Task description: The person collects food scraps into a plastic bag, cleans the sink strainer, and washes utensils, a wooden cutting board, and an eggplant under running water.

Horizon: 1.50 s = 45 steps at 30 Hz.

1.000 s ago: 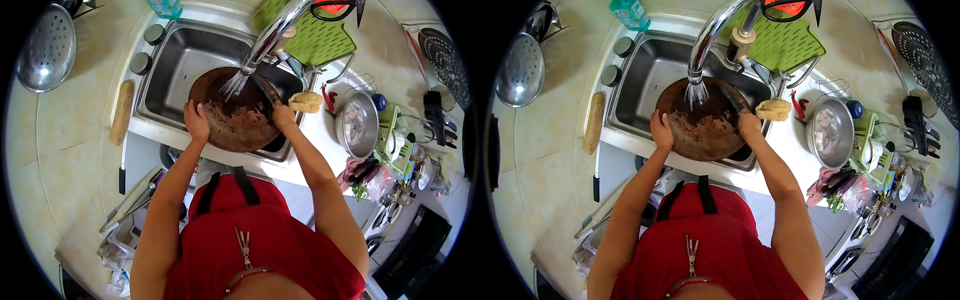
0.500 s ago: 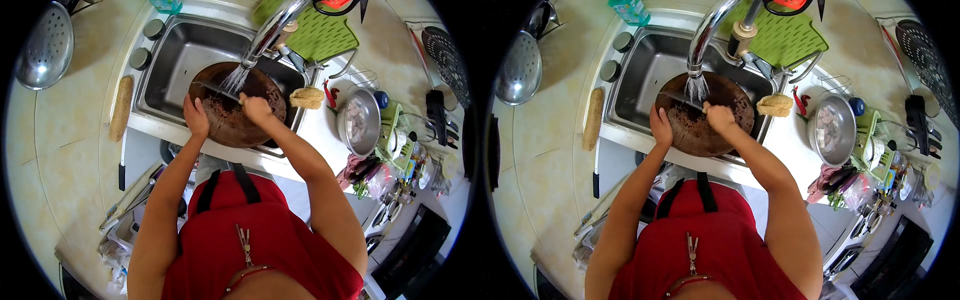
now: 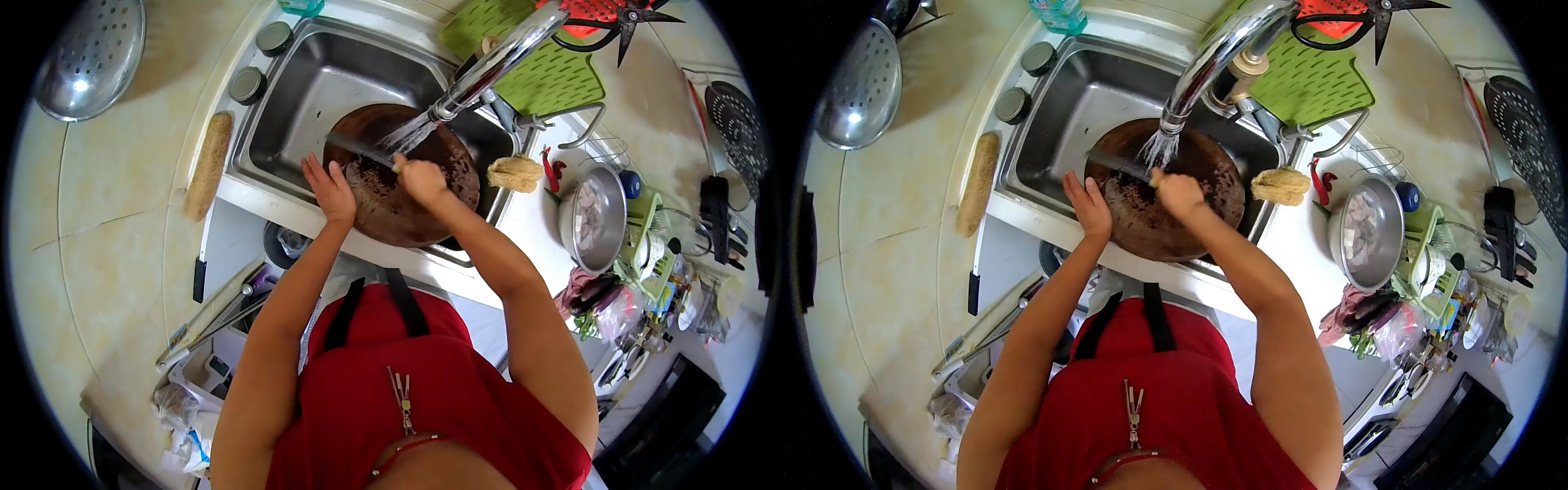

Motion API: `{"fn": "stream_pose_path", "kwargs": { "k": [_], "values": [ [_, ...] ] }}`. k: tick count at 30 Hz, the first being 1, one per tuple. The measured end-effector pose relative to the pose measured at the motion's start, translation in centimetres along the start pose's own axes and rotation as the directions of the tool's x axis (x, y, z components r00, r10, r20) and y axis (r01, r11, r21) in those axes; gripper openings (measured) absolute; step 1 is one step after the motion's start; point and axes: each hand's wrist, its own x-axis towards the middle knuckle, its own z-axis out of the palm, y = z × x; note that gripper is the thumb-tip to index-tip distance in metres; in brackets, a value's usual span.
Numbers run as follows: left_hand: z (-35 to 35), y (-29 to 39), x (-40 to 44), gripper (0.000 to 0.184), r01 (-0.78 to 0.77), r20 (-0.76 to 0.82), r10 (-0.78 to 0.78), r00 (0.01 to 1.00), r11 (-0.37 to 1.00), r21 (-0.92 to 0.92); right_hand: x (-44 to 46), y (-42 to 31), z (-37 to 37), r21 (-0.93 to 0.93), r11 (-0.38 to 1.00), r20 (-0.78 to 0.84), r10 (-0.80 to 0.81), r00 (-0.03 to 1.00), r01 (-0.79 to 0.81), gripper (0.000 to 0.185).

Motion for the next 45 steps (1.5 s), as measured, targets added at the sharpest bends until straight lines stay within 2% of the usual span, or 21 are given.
{"fn": "stream_pose_path", "kwargs": {
  "k": [2, 4, 7, 8, 10, 12, 15, 16, 18, 19, 21, 23, 24, 26, 29, 33, 34, 36, 38, 42, 45],
  "values": [
    [0.0, 0.2, 0.0, 0.057, 0.003, -0.002, -0.003, 1.0, 1.0, -0.013, 2.0, 3.3, 1.6, 0.056, 0.982, -0.009, 0.182, 0.983, -0.181, 0.023],
    [-0.2, 0.3, 0.0, 0.058, -0.001, -0.008, 0.0, 1.0, 1.0, -0.022, 2.7, 4.9, 0.6, 0.098, 0.975, -0.02, 0.2, 0.98, -0.197, 0.028],
    [-0.2, 0.4, 0.1, 0.057, -0.024, -0.046, 0.023, 0.999, 0.999, -0.026, 1.6, 3.4, -0.2, 0.058, 0.995, 0.042, 0.079, 0.996, -0.081, 0.033],
    [-0.2, 0.2, 0.0, 0.057, -0.029, -0.08, 0.028, 0.996, 0.999, -0.016, -0.2, 0.9, -2.7, 0.041, 0.999, 0.06, -0.005, 0.998, 0.003, 0.033],
    [-0.3, 0.2, -0.2, 0.058, -0.057, -0.14, 0.06, 0.988, 0.998, 0.026, -2.0, -3.0, -3.4, 0.064, 0.997, 0.093, -0.058, 0.994, 0.052, 0.028],
    [-0.7, 0.7, -0.4, 0.058, -0.108, -0.19, 0.123, 0.974, 0.99, 0.09, -2.0, -3.5, -1.3, 0.098, 0.99, 0.005, -0.103, 0.995, 0.102, 0.024],
    [-1.2, 1.4, -0.1, 0.06, -0.199, -0.111, 0.217, 0.97, 0.968, 0.155, 1.8, 2.0, 2.6, -0.041, 0.995, 0.037, 0.095, 0.995, -0.094, 0.024],
    [-1.2, 1.4, 0.1, 0.06, -0.193, -0.104, 0.21, 0.972, 0.969, 0.154, 2.7, 3.5, 1.3, -0.015, 0.974, 0.09, 0.228, 0.969, -0.228, 0.024],
    [-1.1, 1.6, 0.0, 0.061, -0.184, -0.078, 0.197, 0.977, 0.972, 0.148, 4.2, 7.7, 2.5, 0.07, 0.923, 0.064, 0.375, 0.925, -0.379, 0.026],
    [-1.3, 1.9, 0.0, 0.061, -0.171, -0.069, 0.183, 0.981, 0.974, 0.148, 3.7, 8.6, 2.1, 0.054, 0.923, -0.006, 0.383, 0.924, -0.382, 0.025],
    [-1.4, 2.3, 0.1, 0.061, -0.145, -0.052, 0.154, 0.987, 0.979, 0.141, 2.5, 8.1, 1.4, 0.062, 0.95, 0.028, 0.304, 0.952, -0.306, 0.025],
    [-1.3, 1.9, 0.1, 0.058, -0.185, -0.064, 0.196, 0.979, 0.972, 0.148, 0.1, 5.0, -0.6, 0.105, 0.97, 0.104, 0.21, 0.972, -0.221, 0.026],
    [-1.1, 1.8, 0.0, 0.057, -0.202, -0.07, 0.214, 0.974, 0.967, 0.154, -1.0, 2.7, -1.1, 0.024, 0.985, 0.111, 0.165, 0.98, -0.168, 0.026],
    [-0.9, 1.7, 0.0, 0.059, -0.224, -0.061, 0.234, 0.97, 0.965, 0.137, -1.8, 0.0, -1.9, 0.074, 0.994, 0.095, 0.072, 0.993, -0.079, 0.026],
    [-1.1, 1.5, 0.6, 0.06, -0.27, -0.032, 0.278, 0.96, 0.949, 0.166, -0.7, 1.7, -1.4, 0.148, 0.985, 0.003, 0.093, 0.996, -0.092, 0.026],
    [-1.1, 1.3, 0.5, 0.059, -0.259, -0.013, 0.268, 0.963, 0.941, 0.218, 0.5, 2.4, -0.5, 0.048, 0.987, 0.017, 0.151, 0.988, -0.151, 0.022],
    [-0.8, 1.5, 0.8, 0.058, -0.265, -0.023, 0.276, 0.961, 0.942, 0.206, -0.8, 1.3, -1.2, 0.099, 0.99, -0.026, 0.107, 0.994, -0.104, 0.021],
    [-1.0, 1.5, 0.3, 0.058, -0.258, -0.031, 0.269, 0.963, 0.945, 0.199, -2.7, -0.1, -1.7, 0.076, 0.993, 0.057, 0.091, 0.994, -0.095, 0.02],
    [-1.1, 1.3, -0.4, 0.058, -0.274, -0.012, 0.28, 0.96, 0.946, 0.176, -3.6, 1.3, -0.6, 0.058, 0.992, 0.028, 0.112, 0.993, -0.114, 0.021],
    [-0.8, 1.5, -0.3, 0.058, -0.315, -0.003, 0.32, 0.948, 0.936, 0.157, -2.8, 4.8, 0.8, 0.049, 0.963, -0.026, 0.267, 0.963, -0.265, 0.023],
    [-0.9, 1.8, -0.5, 0.058, -0.317, 0.029, 0.316, 0.948, 0.936, 0.155, -2.8, 5.3, 1.7, 0.055, 0.947, 0.013, 0.315, 0.949, -0.315, 0.023]
  ]
}}
